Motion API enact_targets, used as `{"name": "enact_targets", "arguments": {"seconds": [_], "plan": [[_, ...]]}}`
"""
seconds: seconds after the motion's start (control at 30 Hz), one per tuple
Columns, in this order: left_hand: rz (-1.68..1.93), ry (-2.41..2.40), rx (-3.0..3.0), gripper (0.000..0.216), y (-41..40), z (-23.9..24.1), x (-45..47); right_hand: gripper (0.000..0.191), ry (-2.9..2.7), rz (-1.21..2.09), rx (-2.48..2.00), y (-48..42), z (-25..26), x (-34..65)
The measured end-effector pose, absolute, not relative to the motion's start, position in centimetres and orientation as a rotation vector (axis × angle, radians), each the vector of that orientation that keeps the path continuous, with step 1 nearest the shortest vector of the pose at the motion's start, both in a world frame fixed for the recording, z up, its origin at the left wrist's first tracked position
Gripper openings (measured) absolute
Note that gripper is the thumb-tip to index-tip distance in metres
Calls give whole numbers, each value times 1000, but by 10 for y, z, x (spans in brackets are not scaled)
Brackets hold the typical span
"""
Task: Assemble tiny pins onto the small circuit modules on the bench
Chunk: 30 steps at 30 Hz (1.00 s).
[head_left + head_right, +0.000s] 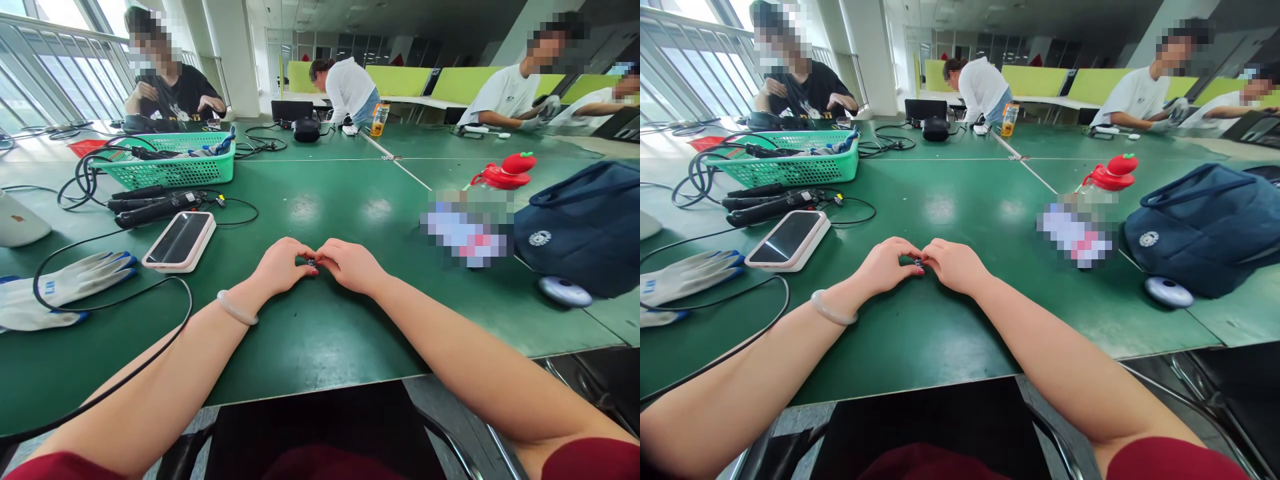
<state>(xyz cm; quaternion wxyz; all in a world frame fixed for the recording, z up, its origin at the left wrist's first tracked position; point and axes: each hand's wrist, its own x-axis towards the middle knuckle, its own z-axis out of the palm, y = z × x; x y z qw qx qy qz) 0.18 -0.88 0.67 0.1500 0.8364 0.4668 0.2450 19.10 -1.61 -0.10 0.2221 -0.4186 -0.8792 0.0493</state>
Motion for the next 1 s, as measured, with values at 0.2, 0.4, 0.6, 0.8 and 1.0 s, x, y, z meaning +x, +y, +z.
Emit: {"name": "enact_targets", "arguments": {"seconds": [0.2, 0.4, 0.6, 0.8, 1.0], "plan": [[715, 1323, 2397, 23, -11, 9, 2, 11, -2358, 302, -1171, -17, -1, 190], [734, 1300, 2389, 25, -11, 8, 1, 10, -2280, 388, -1147, -16, -1, 192], [736, 1291, 2386, 26, -9, 6, 1, 4, -2232, 489, -1135, -16, -1, 191], [743, 1298, 2390, 26, -9, 6, 1, 2, -2153, 601, -1121, -13, -2, 192], [736, 1313, 2382, 28, -10, 8, 2, 7, -2089, 680, -1130, -12, -3, 191]]}}
